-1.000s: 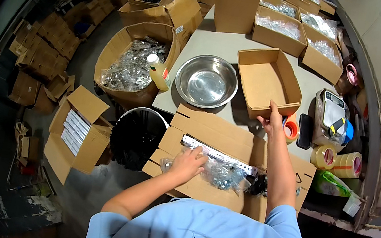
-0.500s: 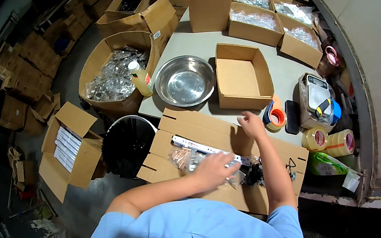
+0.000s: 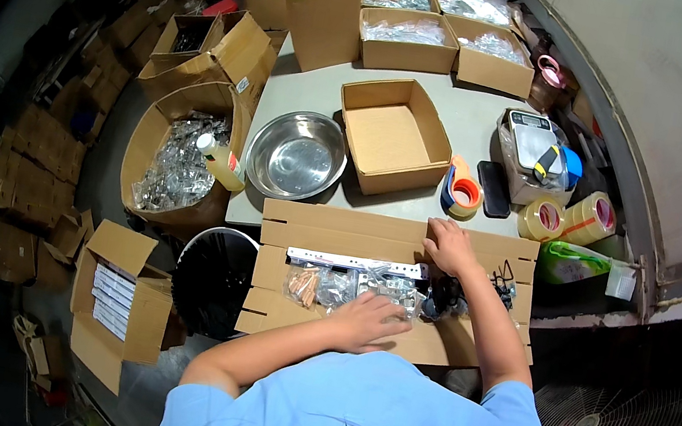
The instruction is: The person packs furniture hardware, including metal drawer slides and bags of small components, into a cardboard box and seals it with a tape dispenser.
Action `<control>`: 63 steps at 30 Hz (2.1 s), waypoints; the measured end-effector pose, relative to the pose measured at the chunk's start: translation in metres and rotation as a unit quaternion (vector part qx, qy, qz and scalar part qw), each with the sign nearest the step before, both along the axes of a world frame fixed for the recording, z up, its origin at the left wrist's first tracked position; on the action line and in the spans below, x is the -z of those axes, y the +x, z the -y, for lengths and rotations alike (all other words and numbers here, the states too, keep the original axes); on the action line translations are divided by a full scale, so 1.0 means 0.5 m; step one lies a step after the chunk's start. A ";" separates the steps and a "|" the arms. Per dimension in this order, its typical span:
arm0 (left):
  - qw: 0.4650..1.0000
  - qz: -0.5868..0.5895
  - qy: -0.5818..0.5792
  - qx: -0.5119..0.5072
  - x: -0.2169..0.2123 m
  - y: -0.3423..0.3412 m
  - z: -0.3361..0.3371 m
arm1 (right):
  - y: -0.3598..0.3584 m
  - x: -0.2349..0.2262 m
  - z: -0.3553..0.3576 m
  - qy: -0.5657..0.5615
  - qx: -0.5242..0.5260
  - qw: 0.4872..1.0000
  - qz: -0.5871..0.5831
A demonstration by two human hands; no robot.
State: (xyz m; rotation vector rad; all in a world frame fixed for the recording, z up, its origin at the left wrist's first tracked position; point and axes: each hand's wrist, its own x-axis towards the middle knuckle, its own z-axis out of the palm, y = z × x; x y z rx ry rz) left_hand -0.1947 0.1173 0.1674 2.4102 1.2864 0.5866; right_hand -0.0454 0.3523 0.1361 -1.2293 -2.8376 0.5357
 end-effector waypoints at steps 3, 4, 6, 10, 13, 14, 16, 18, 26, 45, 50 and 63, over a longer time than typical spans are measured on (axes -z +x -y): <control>0.984 -0.118 -0.128 0.045 -0.027 -0.035 0.047 | 0.007 -0.015 0.012 0.017 -0.005 1.000 -0.002; 0.971 -0.167 -0.168 0.036 -0.032 -0.037 0.052 | 0.010 -0.018 0.014 0.028 -0.006 1.000 0.001; 0.967 -0.191 -0.160 0.048 -0.036 -0.026 0.048 | 0.011 -0.024 0.017 0.034 -0.006 0.999 -0.003; 0.967 -0.220 -0.114 0.051 -0.029 -0.003 0.036 | 0.024 -0.055 0.027 0.022 -0.022 1.000 -0.004; 0.980 -0.191 -0.027 -0.049 -0.034 -0.014 0.008 | 0.039 -0.081 0.044 0.008 -0.041 0.999 -0.004; 0.978 -0.190 -0.047 -0.066 -0.031 -0.018 -0.012 | 0.045 -0.098 0.057 0.009 -0.037 0.999 -0.004; 0.969 -0.189 -0.063 -0.146 -0.048 -0.020 -0.049 | 0.059 -0.146 0.086 -0.031 -0.064 0.997 0.016; 0.946 -0.183 -0.068 -0.259 -0.066 -0.033 -0.089 | 0.088 -0.187 0.121 -0.017 -0.108 0.993 0.052; 0.957 -0.162 -0.138 -0.197 -0.028 -0.052 -0.116 | 0.155 -0.116 0.160 0.093 -0.154 0.982 -0.053; 0.962 -0.237 -0.090 -0.100 0.024 -0.034 -0.115 | 0.283 -0.086 0.117 0.072 -0.047 0.992 0.090; 0.950 -0.230 -0.163 -0.138 0.005 0.017 -0.134 | 0.237 -0.093 0.082 0.043 -0.119 0.979 0.160; 0.944 -0.252 -0.141 -0.157 0.019 0.029 -0.109 | 0.255 -0.061 0.107 0.083 -0.164 0.978 0.097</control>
